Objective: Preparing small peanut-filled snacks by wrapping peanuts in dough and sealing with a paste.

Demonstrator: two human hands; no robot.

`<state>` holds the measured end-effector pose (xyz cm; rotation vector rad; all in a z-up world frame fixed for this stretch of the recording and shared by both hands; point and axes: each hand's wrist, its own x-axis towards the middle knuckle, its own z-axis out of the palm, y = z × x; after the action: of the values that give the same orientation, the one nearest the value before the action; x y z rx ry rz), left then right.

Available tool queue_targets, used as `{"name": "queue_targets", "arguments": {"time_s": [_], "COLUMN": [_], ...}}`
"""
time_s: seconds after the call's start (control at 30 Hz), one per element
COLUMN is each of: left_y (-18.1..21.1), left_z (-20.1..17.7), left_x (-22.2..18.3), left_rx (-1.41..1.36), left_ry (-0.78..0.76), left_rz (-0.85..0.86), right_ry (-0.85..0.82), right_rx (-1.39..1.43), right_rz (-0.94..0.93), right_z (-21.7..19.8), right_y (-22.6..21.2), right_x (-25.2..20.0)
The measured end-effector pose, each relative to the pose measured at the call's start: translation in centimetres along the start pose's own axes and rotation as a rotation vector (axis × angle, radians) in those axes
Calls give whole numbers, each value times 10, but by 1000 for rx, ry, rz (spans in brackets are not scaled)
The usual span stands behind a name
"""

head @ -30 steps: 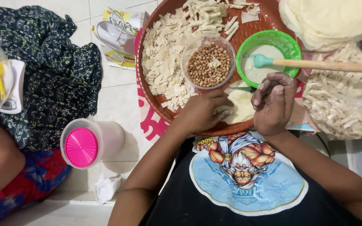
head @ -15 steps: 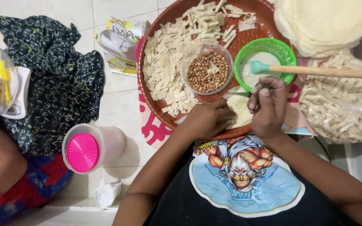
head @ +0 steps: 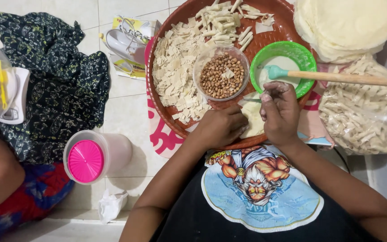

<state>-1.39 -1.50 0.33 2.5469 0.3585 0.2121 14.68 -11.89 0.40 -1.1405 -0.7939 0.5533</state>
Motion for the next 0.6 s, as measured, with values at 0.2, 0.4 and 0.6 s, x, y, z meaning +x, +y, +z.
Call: {"name": "queue_targets", "arguments": {"time_s": [0.2,0.4,0.6], "left_y": [6,8,-1], "left_z": [-4,-8,-3], "left_x": [1,-2,-2], "left_rx": [-27,-123,-302], "left_ry": [54,79,121], "left_rz": [6,-39,-149], "right_ry": [-5,-22,-47], "right_rx": [-2,-18,-142], "right_rz": [0,-1,-59], "right_z": [0,1,0], "right_y": [0,-4,-10], "right_x": [1,1,0]}}
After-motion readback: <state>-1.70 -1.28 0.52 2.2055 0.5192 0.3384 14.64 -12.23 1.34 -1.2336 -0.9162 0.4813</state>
